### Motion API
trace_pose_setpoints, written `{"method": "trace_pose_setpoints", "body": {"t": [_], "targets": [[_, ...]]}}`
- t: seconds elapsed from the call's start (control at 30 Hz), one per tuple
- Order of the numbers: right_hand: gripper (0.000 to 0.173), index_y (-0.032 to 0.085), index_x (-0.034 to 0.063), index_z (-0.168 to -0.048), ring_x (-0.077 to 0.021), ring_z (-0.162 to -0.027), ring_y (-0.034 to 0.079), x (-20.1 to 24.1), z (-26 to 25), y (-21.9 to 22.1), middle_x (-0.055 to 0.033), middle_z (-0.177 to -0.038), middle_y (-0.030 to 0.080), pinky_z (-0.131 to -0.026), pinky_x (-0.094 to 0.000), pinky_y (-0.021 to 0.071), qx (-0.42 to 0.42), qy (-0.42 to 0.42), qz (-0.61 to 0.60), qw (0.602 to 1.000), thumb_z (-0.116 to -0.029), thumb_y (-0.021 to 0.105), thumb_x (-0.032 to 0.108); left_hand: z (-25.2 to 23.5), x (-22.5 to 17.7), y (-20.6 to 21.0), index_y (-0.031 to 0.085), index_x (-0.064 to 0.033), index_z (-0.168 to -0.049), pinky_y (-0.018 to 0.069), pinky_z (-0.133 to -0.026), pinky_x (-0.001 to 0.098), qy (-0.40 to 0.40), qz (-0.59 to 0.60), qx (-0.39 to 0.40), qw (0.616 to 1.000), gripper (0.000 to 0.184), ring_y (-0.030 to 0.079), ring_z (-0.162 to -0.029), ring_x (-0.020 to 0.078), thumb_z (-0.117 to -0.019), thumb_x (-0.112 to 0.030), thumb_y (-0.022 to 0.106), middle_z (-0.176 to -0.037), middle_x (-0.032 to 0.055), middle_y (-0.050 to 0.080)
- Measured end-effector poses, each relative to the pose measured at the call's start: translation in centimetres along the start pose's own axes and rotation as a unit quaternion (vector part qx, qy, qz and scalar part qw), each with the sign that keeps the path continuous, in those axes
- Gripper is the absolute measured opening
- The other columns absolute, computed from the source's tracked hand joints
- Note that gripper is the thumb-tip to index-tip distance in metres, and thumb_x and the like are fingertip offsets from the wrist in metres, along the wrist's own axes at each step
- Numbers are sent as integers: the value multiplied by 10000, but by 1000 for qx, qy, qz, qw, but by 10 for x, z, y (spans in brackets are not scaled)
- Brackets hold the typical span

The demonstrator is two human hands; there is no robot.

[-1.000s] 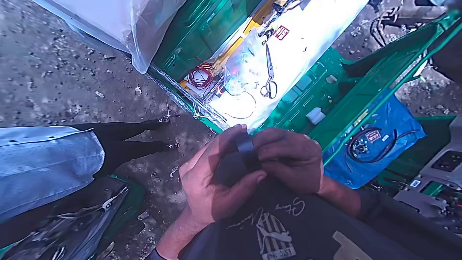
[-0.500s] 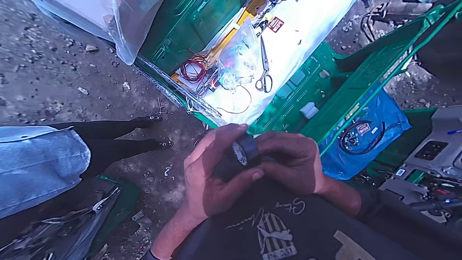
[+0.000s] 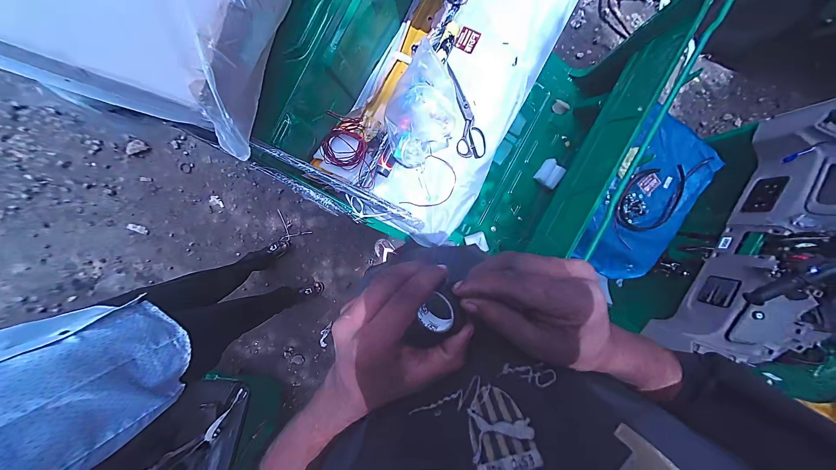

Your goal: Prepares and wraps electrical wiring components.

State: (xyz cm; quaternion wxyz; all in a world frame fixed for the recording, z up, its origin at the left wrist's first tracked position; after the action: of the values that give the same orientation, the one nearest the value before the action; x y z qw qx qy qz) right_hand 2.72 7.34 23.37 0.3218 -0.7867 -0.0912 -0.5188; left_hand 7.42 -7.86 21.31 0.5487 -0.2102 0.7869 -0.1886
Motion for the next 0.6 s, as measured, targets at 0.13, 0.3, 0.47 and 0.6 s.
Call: {"method": "trace_pose_setpoints", "body": {"t": [0.13, 0.3, 0.47, 0.6], "targets": [[147, 759, 4, -1060, -126, -1017, 727, 12, 1, 23, -96, -1037, 765, -915, -258, 603, 3, 5, 21, 1000, -997, 670, 103, 7, 5, -12, 735, -31, -1144, 602, -879, 292, 36, 12, 41, 998, 510, 713, -1049, 165, -813, -411, 815, -1119, 141, 740], [155, 766, 16, -1046, -111, -990, 725, 20, 4, 44, -89, -1014, 766, -887, -236, 594, -16, 25, 45, 999, -1000, 657, 117, 13, 13, -24, 743, -39, -1129, 599, -841, 263, 60, 17, 90, 994, 487, 717, -1022, 141, -819, -412, 797, -1098, 123, 747], [150, 770, 24, -1043, -103, -993, 723, 26, 5, 61, -78, -1012, 768, -898, -242, 591, -29, 52, 34, 998, -1004, 663, 122, 20, 20, -37, 742, -41, -1127, 597, -826, 263, 80, 27, 108, 991, 476, 719, -1010, 141, -822, -403, 794, -1094, 127, 748], [162, 764, 24, -1050, -101, -989, 723, 28, 9, 75, -81, -1015, 767, -893, -240, 589, -38, 68, 30, 997, -1018, 647, 132, 25, 25, -43, 744, -40, -1116, 597, -823, 256, 93, 34, 128, 987, 468, 720, -1001, 139, -823, -402, 792, -1084, 125, 749]]}}
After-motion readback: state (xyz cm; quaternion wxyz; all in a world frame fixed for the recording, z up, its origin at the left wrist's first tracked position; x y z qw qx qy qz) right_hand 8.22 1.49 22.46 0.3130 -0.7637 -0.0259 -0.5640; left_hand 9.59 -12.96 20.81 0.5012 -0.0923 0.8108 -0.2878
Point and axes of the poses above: each hand's wrist, its own z-axis away from the middle knuckle, its own y-axis out of the palm, x = y × z, the point moved 10 cm from there along -z, towards the middle knuckle
